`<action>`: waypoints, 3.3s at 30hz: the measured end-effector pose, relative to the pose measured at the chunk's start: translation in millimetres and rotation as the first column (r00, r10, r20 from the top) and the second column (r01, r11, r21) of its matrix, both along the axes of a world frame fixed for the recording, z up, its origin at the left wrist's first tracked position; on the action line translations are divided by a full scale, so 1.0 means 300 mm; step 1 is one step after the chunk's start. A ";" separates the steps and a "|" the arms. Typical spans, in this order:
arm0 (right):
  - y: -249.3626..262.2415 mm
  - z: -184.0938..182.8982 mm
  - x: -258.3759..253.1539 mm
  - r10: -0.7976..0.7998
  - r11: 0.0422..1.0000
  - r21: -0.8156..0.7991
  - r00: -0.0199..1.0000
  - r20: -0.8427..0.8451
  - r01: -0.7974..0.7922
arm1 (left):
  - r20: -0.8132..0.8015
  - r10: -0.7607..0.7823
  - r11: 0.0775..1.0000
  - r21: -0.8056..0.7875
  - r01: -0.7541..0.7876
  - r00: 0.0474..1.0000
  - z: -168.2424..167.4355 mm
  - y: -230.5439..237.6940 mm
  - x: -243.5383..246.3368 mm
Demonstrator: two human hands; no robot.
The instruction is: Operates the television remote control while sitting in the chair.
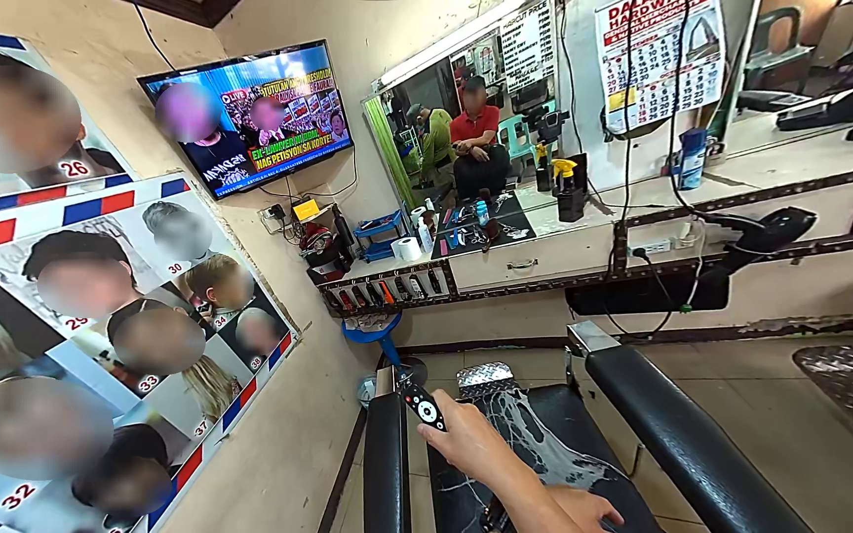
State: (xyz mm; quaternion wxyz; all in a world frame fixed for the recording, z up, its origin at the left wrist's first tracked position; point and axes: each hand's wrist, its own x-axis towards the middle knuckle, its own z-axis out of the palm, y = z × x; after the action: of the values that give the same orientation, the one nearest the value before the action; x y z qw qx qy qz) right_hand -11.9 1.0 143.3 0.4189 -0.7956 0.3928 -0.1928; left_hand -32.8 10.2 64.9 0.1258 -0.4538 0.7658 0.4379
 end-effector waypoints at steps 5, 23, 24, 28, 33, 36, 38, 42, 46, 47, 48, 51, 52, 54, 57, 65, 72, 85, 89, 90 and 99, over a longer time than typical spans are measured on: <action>-0.003 -0.003 0.000 -0.005 1.000 -0.003 1.000 0.003 0.005 | 0.008 -0.012 1.000 0.005 0.012 1.000 -0.015 -0.008 0.000; -0.001 -0.002 -0.001 -0.008 1.000 -0.011 1.000 0.011 0.008 | 0.000 -0.003 1.000 0.009 0.003 1.000 -0.012 -0.004 0.001; -0.001 -0.002 -0.001 -0.008 1.000 -0.010 1.000 0.012 0.008 | -0.006 0.000 1.000 0.006 0.000 1.000 -0.009 -0.001 0.001; 0.003 0.006 -0.007 -0.001 1.000 -0.008 1.000 0.012 0.001 | 0.052 0.068 0.998 0.013 -0.069 0.996 0.163 0.066 -0.044; 0.003 0.003 -0.006 -0.004 1.000 -0.010 1.000 0.016 0.004 | 0.031 0.062 0.998 0.016 -0.063 0.998 0.107 0.050 -0.037; 0.002 0.003 -0.006 -0.005 1.000 -0.015 1.000 0.017 0.006 | 0.033 0.058 0.998 0.011 -0.059 0.998 0.089 0.043 -0.035; 0.002 0.003 -0.006 -0.006 1.000 -0.015 1.000 0.015 0.006 | 0.037 0.057 0.998 0.013 -0.057 0.998 0.096 0.043 -0.036; -0.001 -0.001 -0.004 -0.006 1.000 -0.008 1.000 0.016 0.006 | 0.005 -0.006 1.000 -0.018 0.006 1.000 0.001 0.003 -0.003; -0.002 -0.004 -0.003 -0.006 1.000 -0.006 1.000 0.013 0.006 | 0.004 0.013 1.000 0.008 -0.013 1.000 -0.010 0.000 -0.003; -0.002 -0.004 -0.003 -0.005 1.000 -0.007 1.000 0.013 0.005 | 0.004 0.018 1.000 0.013 -0.018 1.000 -0.009 0.001 -0.003; -0.003 -0.003 -0.003 -0.005 1.000 -0.009 1.000 0.013 0.006 | 0.003 0.020 1.000 0.015 -0.020 1.000 -0.010 0.000 -0.003; -0.004 -0.005 -0.003 -0.004 1.000 -0.007 1.000 0.014 0.004 | -0.002 0.013 1.000 0.005 -0.013 1.000 -0.015 -0.004 -0.002; -0.004 -0.004 -0.003 -0.004 1.000 -0.005 1.000 0.014 0.004 | -0.002 0.007 1.000 0.002 -0.007 1.000 -0.016 -0.005 -0.001; -0.004 -0.005 -0.003 -0.006 1.000 -0.005 1.000 0.018 0.006 | -0.003 -0.009 1.000 -0.003 0.009 1.000 -0.017 -0.006 0.002; -0.004 -0.007 -0.004 -0.003 1.000 -0.003 1.000 0.026 0.003 | -0.004 -0.012 1.000 -0.001 0.012 1.000 -0.023 -0.008 0.000; -0.004 -0.002 -0.006 -0.008 1.000 -0.003 1.000 0.025 0.008 | 0.006 -0.016 1.000 0.002 0.016 1.000 -0.027 -0.012 0.001; -0.002 0.002 -0.007 -0.027 1.000 -0.008 0.999 0.023 0.028 | 0.009 -0.002 1.000 0.003 0.002 1.000 -0.008 -0.003 -0.001; -0.002 -0.003 -0.010 -0.033 0.999 0.012 0.999 0.039 0.033 | 0.012 -0.016 1.000 0.005 0.015 1.000 -0.012 -0.003 -0.009; 0.011 0.036 -0.038 -0.070 0.969 0.245 0.914 0.400 -0.033 | -0.044 0.012 0.999 -0.042 -0.014 0.999 -0.025 -0.013 0.005; 0.015 0.051 -0.058 -0.094 0.951 0.300 0.854 0.512 -0.075 | -0.112 0.058 0.992 -0.103 -0.070 0.992 -0.049 -0.014 0.019; -0.073 0.118 -0.368 -0.507 0.862 0.496 -0.139 0.851 -0.105 | -0.955 0.258 0.350 -0.051 -0.935 0.149 0.218 0.006 0.120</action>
State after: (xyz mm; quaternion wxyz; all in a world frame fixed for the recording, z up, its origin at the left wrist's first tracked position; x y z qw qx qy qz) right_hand -122.3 -20.7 178.8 0.6844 -0.2025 0.1040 -0.6927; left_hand 3.0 11.9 130.2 -0.6372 -0.4810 0.5260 0.2933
